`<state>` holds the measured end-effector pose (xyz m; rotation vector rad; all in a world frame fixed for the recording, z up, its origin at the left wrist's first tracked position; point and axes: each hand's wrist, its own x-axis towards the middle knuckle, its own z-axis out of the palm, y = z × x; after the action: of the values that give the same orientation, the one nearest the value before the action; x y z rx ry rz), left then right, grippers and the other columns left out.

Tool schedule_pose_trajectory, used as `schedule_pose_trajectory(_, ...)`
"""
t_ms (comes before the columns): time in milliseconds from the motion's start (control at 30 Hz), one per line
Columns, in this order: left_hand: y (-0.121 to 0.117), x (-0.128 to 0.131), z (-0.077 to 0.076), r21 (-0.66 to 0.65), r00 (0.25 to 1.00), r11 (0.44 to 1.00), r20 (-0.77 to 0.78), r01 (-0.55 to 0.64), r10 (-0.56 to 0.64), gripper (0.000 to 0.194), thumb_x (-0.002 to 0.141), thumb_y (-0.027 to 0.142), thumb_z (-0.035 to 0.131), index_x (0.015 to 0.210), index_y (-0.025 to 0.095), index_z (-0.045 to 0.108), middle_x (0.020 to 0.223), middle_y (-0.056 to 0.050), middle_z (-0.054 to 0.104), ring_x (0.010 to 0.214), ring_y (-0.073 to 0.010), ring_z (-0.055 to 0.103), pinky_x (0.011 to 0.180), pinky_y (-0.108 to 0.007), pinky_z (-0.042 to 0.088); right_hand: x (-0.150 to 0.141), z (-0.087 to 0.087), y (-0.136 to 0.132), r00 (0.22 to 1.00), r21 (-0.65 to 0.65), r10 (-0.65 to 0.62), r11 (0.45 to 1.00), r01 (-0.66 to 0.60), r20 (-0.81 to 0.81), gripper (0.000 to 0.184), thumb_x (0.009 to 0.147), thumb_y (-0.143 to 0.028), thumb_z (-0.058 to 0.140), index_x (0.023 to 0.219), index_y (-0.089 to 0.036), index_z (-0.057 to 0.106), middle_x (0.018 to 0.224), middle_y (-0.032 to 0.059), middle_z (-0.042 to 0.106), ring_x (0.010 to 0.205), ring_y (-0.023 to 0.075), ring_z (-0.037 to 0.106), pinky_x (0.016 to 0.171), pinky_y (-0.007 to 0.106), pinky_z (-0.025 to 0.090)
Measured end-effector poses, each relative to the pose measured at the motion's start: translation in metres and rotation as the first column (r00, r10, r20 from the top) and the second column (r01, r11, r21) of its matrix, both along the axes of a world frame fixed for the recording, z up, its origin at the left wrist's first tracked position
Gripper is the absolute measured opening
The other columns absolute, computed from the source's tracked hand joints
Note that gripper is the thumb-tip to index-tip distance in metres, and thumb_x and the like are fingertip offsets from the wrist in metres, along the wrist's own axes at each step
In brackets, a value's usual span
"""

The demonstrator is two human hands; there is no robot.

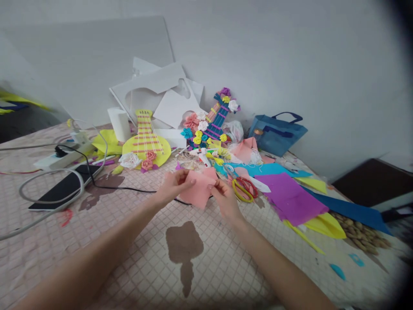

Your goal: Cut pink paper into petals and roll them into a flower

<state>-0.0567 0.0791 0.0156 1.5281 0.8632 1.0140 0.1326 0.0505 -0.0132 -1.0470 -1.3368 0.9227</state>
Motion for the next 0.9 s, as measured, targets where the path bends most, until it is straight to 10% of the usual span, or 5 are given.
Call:
schedule_pose_trajectory(267,-0.004,0.002,-0.001,-0.120,0.998,0.992,0.045,-0.039,0.045,0.036,0.068,0.045,0.069,0.082,0.012,0.062,0.078,-0.005,0.064,0.068,-0.0142,0.057,0.059,-0.024,0.041,-0.006,0.013,-0.011,1.000,0.003,0.001,1.000,-0.001,-0.014,0.013,0.076,-0.029,0.060,0.084,-0.020,0.055,0.077,-0.0007,0.056,0.069,0.0135,0.051,0.064,0.025,0.040)
schedule_pose_trajectory(433,-0.009,0.003,0.004,-0.201,0.991,0.979,0.135,0.018,0.009,0.035,0.064,0.040,0.074,0.081,0.012,0.061,0.075,-0.004,0.064,0.065,-0.0131,0.057,0.057,-0.023,0.042,-0.007,0.014,-0.010,0.977,-0.062,0.001,0.998,-0.015,-0.214,0.042,0.071,-0.028,0.068,0.109,-0.025,0.047,0.091,0.0006,0.059,0.078,0.0142,0.056,0.070,0.027,0.044)
schedule_pose_trajectory(900,-0.015,0.008,0.004,-0.190,1.000,0.982,0.022,0.015,-0.011,0.037,0.069,0.049,0.067,0.068,0.012,0.058,0.060,0.003,0.054,0.053,-0.0078,0.045,0.048,-0.019,0.028,-0.002,0.014,-0.009,0.994,-0.081,0.050,0.995,-0.059,-0.099,0.027,0.076,-0.040,0.064,0.066,-0.018,0.051,0.062,-0.0043,0.042,0.057,0.0095,0.038,0.052,0.022,0.029)
